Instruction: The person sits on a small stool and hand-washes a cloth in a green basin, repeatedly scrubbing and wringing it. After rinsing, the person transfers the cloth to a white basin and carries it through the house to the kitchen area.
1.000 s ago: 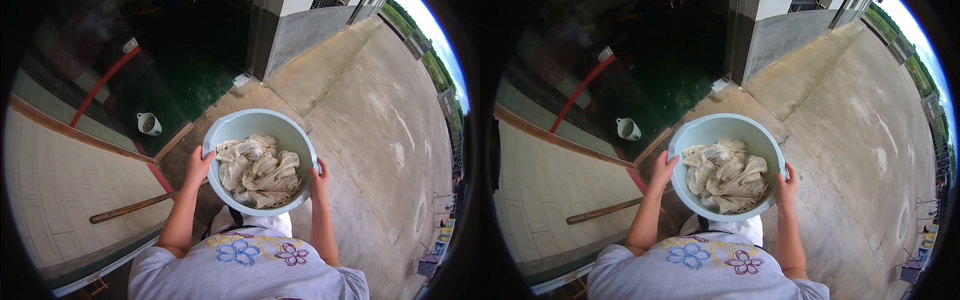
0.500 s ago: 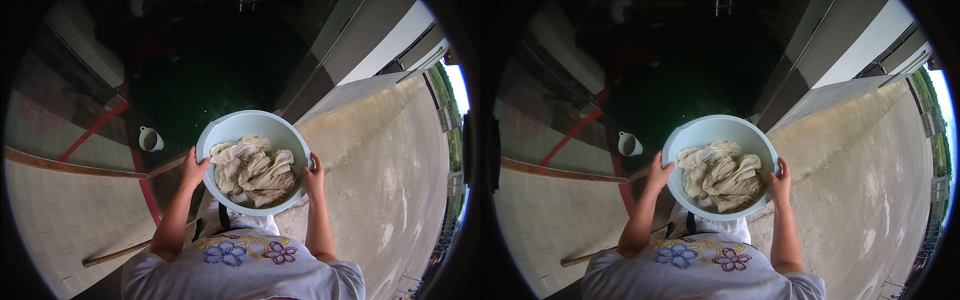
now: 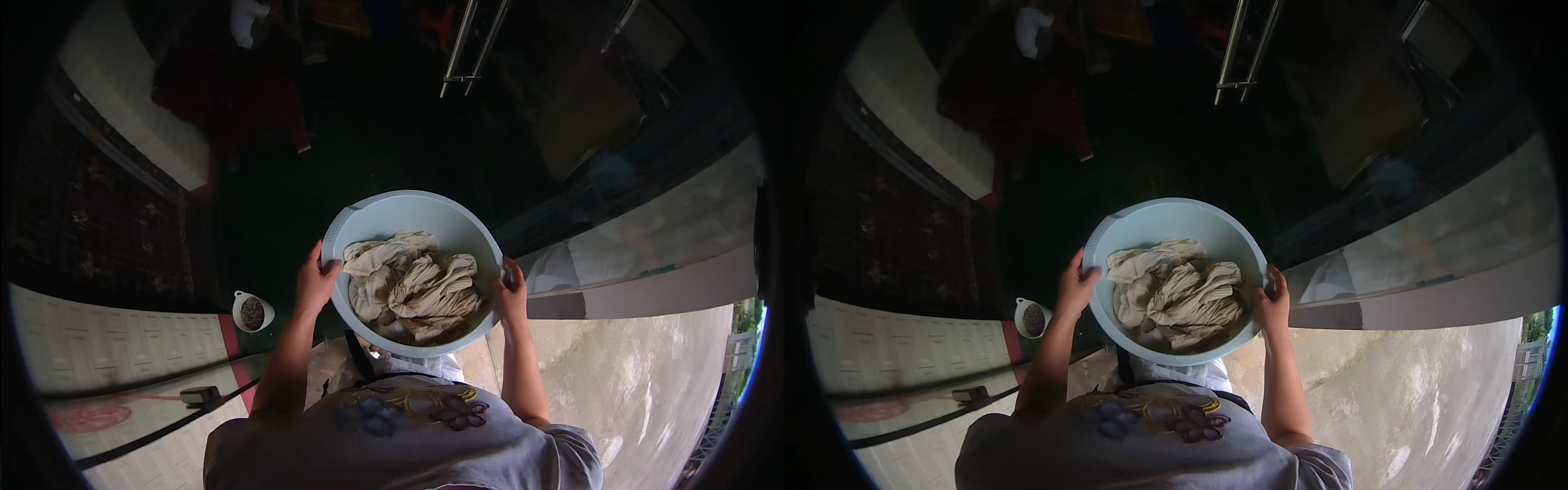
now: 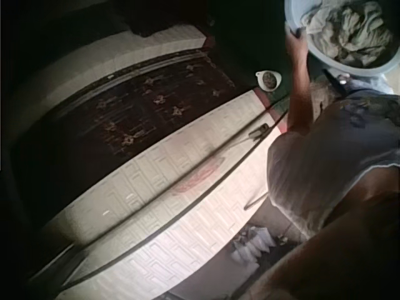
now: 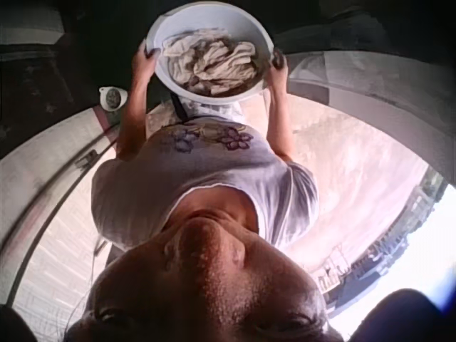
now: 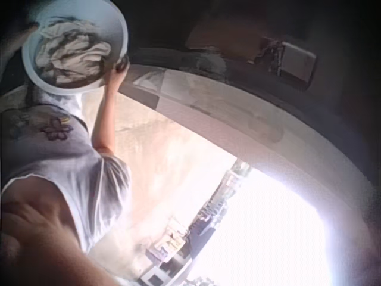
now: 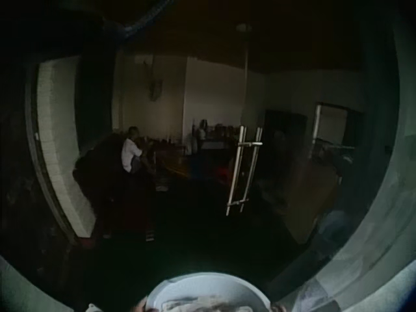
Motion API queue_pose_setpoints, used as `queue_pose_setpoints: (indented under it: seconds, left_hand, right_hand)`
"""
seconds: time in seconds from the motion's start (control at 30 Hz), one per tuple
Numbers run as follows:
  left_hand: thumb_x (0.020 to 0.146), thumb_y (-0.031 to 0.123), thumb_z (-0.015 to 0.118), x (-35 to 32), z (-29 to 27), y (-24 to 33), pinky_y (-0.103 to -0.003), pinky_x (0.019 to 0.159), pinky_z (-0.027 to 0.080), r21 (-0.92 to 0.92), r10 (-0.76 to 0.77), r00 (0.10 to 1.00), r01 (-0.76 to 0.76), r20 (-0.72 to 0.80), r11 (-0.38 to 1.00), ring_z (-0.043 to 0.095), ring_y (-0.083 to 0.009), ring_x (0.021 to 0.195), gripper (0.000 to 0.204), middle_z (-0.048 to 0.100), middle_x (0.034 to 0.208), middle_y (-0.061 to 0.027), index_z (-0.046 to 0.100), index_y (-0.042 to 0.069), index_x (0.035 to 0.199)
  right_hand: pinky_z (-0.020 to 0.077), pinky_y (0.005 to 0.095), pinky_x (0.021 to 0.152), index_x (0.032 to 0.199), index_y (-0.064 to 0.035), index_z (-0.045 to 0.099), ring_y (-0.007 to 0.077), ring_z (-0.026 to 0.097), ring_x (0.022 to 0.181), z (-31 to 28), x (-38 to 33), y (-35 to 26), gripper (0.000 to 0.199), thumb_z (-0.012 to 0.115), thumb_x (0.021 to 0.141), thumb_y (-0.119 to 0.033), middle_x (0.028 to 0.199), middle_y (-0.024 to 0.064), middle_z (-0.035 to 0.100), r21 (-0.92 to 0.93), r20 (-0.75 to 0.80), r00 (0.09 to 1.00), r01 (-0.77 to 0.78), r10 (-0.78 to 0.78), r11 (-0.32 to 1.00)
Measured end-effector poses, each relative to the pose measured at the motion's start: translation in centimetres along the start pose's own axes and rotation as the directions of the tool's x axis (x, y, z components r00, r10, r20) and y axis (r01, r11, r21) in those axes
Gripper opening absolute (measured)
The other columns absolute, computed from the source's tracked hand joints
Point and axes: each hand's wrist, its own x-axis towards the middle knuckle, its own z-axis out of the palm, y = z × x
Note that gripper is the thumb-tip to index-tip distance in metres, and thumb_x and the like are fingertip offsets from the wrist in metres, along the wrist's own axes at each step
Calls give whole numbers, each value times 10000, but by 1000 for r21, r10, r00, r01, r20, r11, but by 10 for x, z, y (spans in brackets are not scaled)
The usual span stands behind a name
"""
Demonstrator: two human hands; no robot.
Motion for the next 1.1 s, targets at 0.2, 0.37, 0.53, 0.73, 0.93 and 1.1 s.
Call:
queue_pose_setpoints:
  seconds: [0.2, 0.37, 0.53, 0.73, 0.93, 1.1]
  left_hand:
    - [813, 195, 654, 153, -18, 0, -310, 794, 495, -58, -57, 996, 53, -71, 997, 639, -215, 944, 606, 647, 1074, -172, 427, 9, 1344]
    - [825, 214, 625, 239, -91, 32, -335, 803, 501, 138, 29, 996, -17, -81, 990, 638, -244, 957, 576, 635, 1072, -218, 444, 3, 1329]
    - [821, 229, 631, 382, -102, 75, -340, 828, 496, -30, 23, 990, -27, -137, 999, 628, -260, 994, 575, 622, 1103, -229, 457, -12, 1313]
    - [820, 219, 647, 588, -42, 100, -332, 888, 464, 5, -50, 998, 51, -29, 999, 586, -237, 1057, 600, 588, 1190, -178, 434, 8, 1339]
    - [819, 185, 643, 749, 67, 227, -328, 893, 460, -87, 52, 974, -33, 221, 996, 584, -229, 1054, 594, 578, 1209, -165, 422, 27, 1348]
    - [846, 140, 632, 860, 191, 276, -313, 876, 463, -138, 73, 922, -21, 381, 990, 583, -199, 1038, 579, 580, 1200, -152, 398, 1, 1358]
  right_hand:
    - [401, 307, 970, 1309, 21, 423, 208, 508, 1149, 107, 160, -33, 576, 585, 757, 47, 1245, 143, 530, -57, 128, 990, 70, -62, 996]
    - [424, 306, 934, 1300, 7, 448, 199, 536, 1085, 190, 209, -128, 585, 599, 735, 24, 1197, 136, 558, -230, 165, 984, 104, -67, 968]
    - [448, 307, 897, 1317, -27, 457, 204, 555, 1024, 271, 318, -187, 580, 589, 753, 2, 1145, 119, 582, -181, 176, 984, 41, -8, 983]
    - [467, 319, 884, 1302, -25, 467, 210, 583, 1030, 317, 475, -187, 569, 614, 753, -47, 1148, 151, 603, -165, 8, 1000, -18, 19, 986]
    - [478, 313, 871, 1308, -25, 458, 213, 600, 1000, 288, 585, -227, 547, 588, 777, -41, 1124, 157, 609, 25, -263, 959, -105, 108, 994]
    - [481, 298, 838, 1286, -20, 486, 197, 608, 961, 252, 698, -212, 518, 597, 781, -61, 1117, 154, 608, 124, -444, 884, -102, 147, 987]
